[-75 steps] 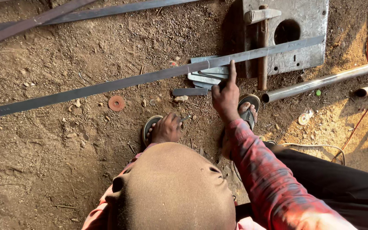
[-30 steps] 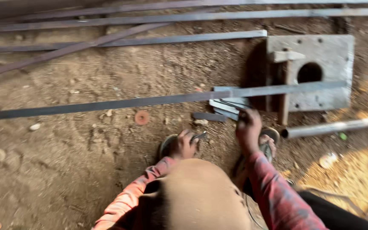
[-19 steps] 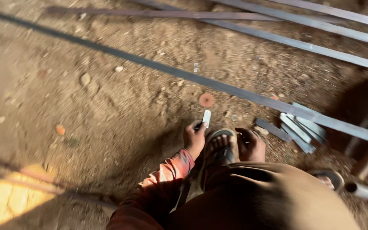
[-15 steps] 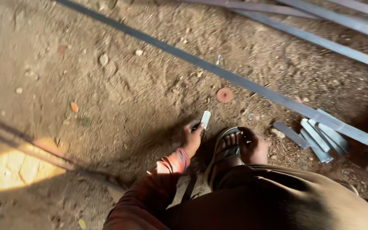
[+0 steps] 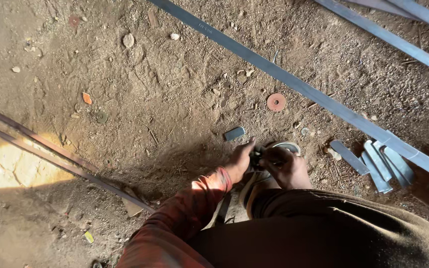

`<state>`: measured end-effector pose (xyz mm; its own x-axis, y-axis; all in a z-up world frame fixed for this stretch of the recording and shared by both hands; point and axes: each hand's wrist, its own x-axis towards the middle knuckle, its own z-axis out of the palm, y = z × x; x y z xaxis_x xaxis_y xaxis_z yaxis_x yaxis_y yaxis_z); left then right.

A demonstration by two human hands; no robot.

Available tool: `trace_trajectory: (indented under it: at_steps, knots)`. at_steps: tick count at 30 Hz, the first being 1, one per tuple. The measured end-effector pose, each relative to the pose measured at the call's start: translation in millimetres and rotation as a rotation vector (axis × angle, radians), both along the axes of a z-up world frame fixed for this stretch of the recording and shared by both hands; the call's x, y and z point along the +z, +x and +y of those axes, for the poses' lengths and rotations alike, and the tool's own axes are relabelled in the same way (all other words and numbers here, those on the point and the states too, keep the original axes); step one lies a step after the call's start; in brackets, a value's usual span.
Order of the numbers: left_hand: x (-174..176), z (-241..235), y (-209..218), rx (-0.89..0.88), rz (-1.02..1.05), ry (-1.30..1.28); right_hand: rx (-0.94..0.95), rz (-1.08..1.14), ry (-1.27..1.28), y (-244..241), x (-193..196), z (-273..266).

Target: The person uses an angle grinder to cut several long metal rods into shorter pieces. They position each rod on a metal stand, cut it, and then move the cut piece aside before repeating the process with the next rod.

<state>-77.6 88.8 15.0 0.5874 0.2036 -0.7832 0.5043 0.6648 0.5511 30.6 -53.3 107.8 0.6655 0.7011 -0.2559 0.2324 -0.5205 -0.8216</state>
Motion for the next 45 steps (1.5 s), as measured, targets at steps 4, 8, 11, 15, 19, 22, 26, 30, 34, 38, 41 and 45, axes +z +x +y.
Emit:
trace_trajectory:
  at_steps: [4, 8, 11, 15, 19, 22, 26, 30, 34, 38, 41, 45]
  knots:
    - [-8, 7, 8, -0.256, 0.242, 0.471, -0.15, 0.144, -0.086, 10, 16, -27]
    - [-19, 30, -9, -0.411, -0.035, 1.282, -0.138, -0.086, -0.276, 29, 33, -77]
    - [-34, 47, -24, -0.456, -0.323, 1.524, -0.178, -0.128, -0.388, 32, 43, -115]
    - [-40, 54, -41, -0.562, -0.444, 1.565, -0.251, -0.123, -0.465, 25, 67, -159]
    - [-8, 59, -41, -0.465, -0.371, 1.255, -0.312, -0.137, -0.473, 25, 95, -185]
    - [37, 59, -26, -0.299, -0.315, 1.029, -0.349, -0.166, -0.447, 25, 110, -195]
    - [103, 41, 17, 0.11, -0.807, 1.097, -0.388, -0.231, -0.39, 25, 133, -201]
    - [173, 31, 29, 0.116, -0.864, 1.092, -0.425, -0.292, -0.354, 9, 158, -205]
    - [236, 38, 4, -0.137, -0.852, 1.305, -0.473, -0.324, -0.321, -16, 188, -214]
    - [278, 42, -5, -0.282, -0.911, 1.395, -0.494, -0.351, -0.28, -41, 234, -258]
    - [290, 13, 5, -0.419, -0.96, 1.343, -0.565, -0.346, -0.295, -73, 240, -311]
    - [286, -46, 10, -0.627, -1.044, 1.263, -0.722, -0.275, -0.296, -154, 231, -386]
